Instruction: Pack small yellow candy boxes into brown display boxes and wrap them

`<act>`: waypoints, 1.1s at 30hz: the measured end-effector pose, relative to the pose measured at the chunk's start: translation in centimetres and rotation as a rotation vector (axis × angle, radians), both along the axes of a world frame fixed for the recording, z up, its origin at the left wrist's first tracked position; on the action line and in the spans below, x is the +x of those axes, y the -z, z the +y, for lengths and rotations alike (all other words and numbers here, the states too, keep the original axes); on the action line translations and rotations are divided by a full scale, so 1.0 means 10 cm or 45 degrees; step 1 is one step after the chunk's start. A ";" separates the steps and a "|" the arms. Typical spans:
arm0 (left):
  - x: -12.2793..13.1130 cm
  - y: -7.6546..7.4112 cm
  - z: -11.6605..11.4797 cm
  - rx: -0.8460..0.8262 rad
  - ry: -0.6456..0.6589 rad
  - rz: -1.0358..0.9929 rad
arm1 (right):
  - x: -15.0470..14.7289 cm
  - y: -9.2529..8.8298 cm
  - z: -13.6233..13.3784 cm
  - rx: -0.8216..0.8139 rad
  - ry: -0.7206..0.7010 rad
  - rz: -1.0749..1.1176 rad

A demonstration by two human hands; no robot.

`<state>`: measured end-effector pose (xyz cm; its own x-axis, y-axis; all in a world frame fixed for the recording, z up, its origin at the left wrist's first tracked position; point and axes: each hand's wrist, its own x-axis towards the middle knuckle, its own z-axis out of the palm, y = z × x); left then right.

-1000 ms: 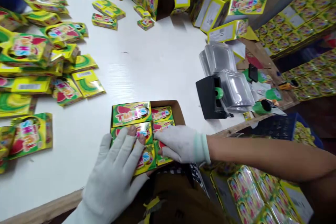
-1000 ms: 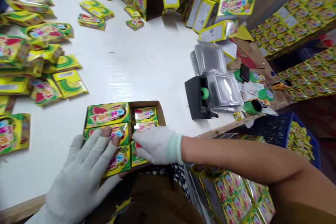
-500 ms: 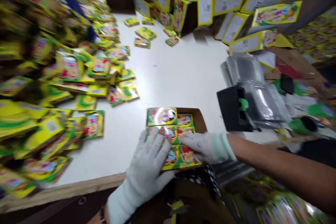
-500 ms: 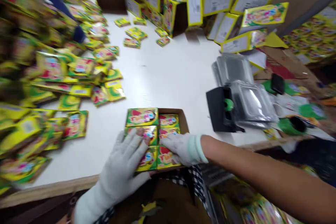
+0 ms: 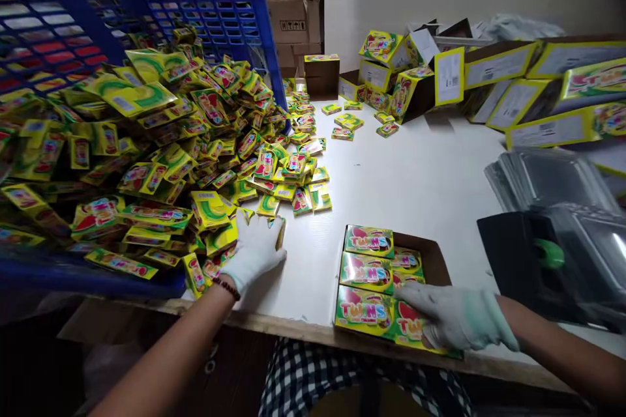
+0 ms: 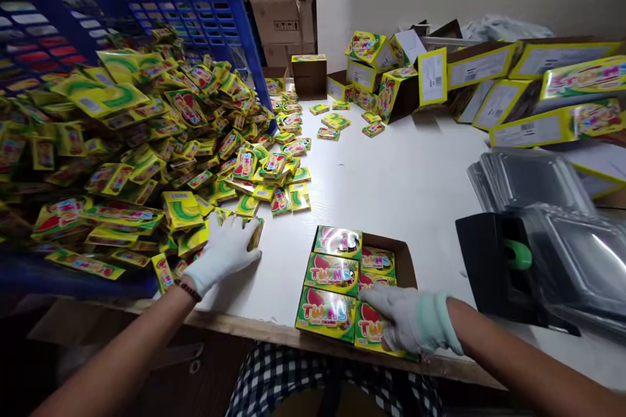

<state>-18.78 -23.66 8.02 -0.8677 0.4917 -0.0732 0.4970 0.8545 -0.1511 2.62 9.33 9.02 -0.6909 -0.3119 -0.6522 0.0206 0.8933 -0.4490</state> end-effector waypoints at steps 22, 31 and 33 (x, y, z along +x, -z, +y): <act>1.07 -0.68 1.11 1.073 1.000 -0.208 | -0.39 -1.07 -0.14 -0.324 0.293 1.015; 1.17 -0.23 1.05 0.764 0.988 -0.240 | -0.47 -0.63 0.18 0.345 0.142 0.337; 1.20 -0.16 0.97 0.660 0.979 -0.233 | -0.54 -0.47 0.04 0.479 -0.012 0.231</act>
<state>-6.77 -13.92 9.62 -0.2890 0.9336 0.2120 0.9305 0.2218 0.2916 -2.82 9.72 13.71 -0.8033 -0.0817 -0.5899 -0.0376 0.9955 -0.0868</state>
